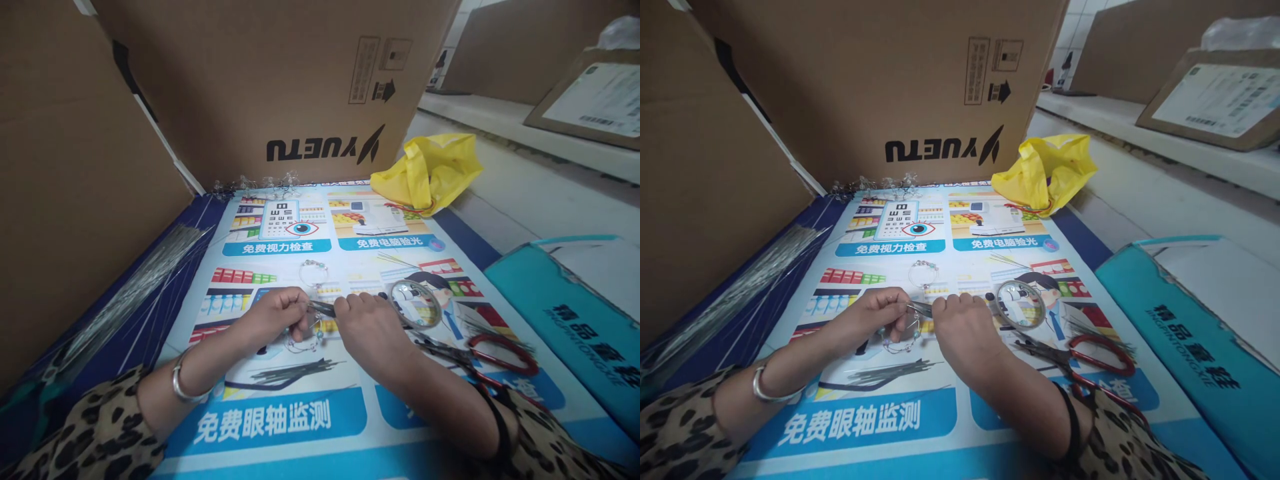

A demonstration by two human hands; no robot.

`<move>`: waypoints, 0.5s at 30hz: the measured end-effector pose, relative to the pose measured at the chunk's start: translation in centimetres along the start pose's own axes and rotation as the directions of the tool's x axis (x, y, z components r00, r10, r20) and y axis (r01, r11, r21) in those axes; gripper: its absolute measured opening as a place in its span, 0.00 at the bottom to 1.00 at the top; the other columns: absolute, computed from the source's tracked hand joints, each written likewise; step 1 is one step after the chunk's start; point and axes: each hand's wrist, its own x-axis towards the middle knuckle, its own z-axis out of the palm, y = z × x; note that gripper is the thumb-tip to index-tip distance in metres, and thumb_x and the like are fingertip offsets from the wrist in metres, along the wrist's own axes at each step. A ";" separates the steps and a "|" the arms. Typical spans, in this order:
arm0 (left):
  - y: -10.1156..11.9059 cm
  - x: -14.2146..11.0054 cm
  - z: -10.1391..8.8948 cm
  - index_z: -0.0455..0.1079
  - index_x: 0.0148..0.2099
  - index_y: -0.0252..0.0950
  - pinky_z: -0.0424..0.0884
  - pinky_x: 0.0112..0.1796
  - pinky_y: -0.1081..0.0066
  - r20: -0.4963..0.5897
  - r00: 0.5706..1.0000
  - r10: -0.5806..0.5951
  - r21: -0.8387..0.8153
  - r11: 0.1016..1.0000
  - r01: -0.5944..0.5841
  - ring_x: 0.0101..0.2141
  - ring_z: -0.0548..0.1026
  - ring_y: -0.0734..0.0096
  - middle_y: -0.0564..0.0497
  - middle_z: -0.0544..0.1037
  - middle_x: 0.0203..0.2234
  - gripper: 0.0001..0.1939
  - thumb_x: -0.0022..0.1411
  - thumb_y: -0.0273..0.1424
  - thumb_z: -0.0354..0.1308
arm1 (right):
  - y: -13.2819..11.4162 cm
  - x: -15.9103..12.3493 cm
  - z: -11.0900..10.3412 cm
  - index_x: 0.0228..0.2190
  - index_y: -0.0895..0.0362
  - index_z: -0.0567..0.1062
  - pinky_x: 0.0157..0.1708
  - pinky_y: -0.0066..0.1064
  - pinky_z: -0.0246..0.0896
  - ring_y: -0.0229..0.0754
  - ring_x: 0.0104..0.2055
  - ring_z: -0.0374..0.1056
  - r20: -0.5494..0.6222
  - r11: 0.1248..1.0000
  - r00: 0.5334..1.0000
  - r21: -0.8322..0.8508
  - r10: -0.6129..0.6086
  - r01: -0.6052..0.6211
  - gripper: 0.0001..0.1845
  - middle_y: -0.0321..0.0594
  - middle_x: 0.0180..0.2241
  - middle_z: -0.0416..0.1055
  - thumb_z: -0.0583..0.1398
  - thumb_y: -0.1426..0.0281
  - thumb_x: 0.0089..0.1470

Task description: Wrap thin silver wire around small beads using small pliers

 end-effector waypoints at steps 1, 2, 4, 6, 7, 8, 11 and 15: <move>0.0 0.0 0.2 0.61 0.28 0.34 0.60 0.22 0.77 -0.017 1.000 -0.003 0.004 1.000 0.003 0.18 0.67 0.80 0.56 0.70 0.19 0.10 0.57 0.35 0.54 | -0.1 0.0 -0.1 0.28 0.59 0.66 0.26 0.32 0.49 0.46 0.28 0.65 0.007 1.000 1.000 -0.007 0.005 -0.005 0.06 0.44 0.26 0.68 0.52 0.80 0.48; 0.0 0.0 0.3 0.60 0.28 0.34 0.61 0.21 0.77 -0.031 1.000 -0.005 0.006 1.000 0.005 0.17 0.67 0.80 0.56 0.70 0.18 0.10 0.57 0.34 0.54 | -0.1 0.0 -0.1 0.28 0.59 0.66 0.25 0.32 0.49 0.46 0.28 0.65 0.013 1.000 1.000 -0.013 0.010 -0.009 0.06 0.44 0.25 0.68 0.52 0.80 0.48; 0.0 0.0 0.6 0.60 0.27 0.34 0.61 0.21 0.77 -0.061 0.998 -0.010 0.008 1.000 0.010 0.17 0.67 0.80 0.56 0.69 0.17 0.10 0.56 0.33 0.54 | -0.2 0.0 -0.2 0.28 0.59 0.65 0.25 0.31 0.49 0.46 0.28 0.66 0.020 1.000 1.000 -0.023 0.011 -0.011 0.06 0.44 0.25 0.68 0.52 0.80 0.48; -0.1 0.0 0.8 0.59 0.27 0.34 0.61 0.20 0.77 -0.098 0.995 -0.019 0.012 1.000 0.020 0.16 0.66 0.81 0.57 0.69 0.16 0.09 0.55 0.32 0.54 | -0.4 0.0 -0.2 0.28 0.59 0.65 0.24 0.30 0.50 0.45 0.27 0.66 0.025 0.999 1.000 -0.035 0.010 -0.009 0.06 0.44 0.25 0.68 0.52 0.80 0.48; -0.2 0.0 0.8 0.59 0.27 0.34 0.60 0.20 0.78 -0.115 0.993 -0.024 0.016 1.000 0.026 0.16 0.66 0.81 0.57 0.69 0.16 0.08 0.55 0.32 0.53 | -0.4 0.1 -0.3 0.28 0.60 0.65 0.24 0.30 0.50 0.45 0.27 0.66 0.029 0.999 1.000 -0.041 0.008 -0.007 0.06 0.45 0.24 0.68 0.52 0.81 0.48; -0.2 0.0 0.9 0.59 0.27 0.34 0.60 0.19 0.78 -0.129 0.991 -0.029 0.020 0.999 0.032 0.16 0.66 0.81 0.57 0.69 0.16 0.08 0.55 0.32 0.53 | -0.4 0.1 -0.3 0.28 0.60 0.65 0.24 0.30 0.50 0.45 0.27 0.66 0.034 0.999 0.999 -0.048 0.009 -0.007 0.06 0.45 0.24 0.68 0.52 0.81 0.48; -0.4 0.0 0.9 0.60 0.29 0.34 0.59 0.19 0.79 -0.147 0.988 -0.041 0.023 0.999 0.045 0.16 0.66 0.81 0.58 0.69 0.16 0.06 0.56 0.31 0.52 | -0.4 0.1 -0.3 0.28 0.60 0.65 0.24 0.30 0.51 0.45 0.27 0.67 0.050 0.998 0.999 -0.054 0.013 -0.011 0.07 0.45 0.25 0.68 0.51 0.81 0.48; -0.7 -0.1 0.9 0.60 0.29 0.35 0.60 0.19 0.79 -0.144 0.989 -0.024 0.030 0.999 0.029 0.16 0.67 0.81 0.58 0.69 0.17 0.07 0.57 0.32 0.51 | -0.4 0.2 -0.3 0.29 0.59 0.66 0.24 0.31 0.52 0.47 0.28 0.67 0.059 0.999 0.998 -0.031 0.015 -0.013 0.08 0.45 0.26 0.68 0.51 0.81 0.48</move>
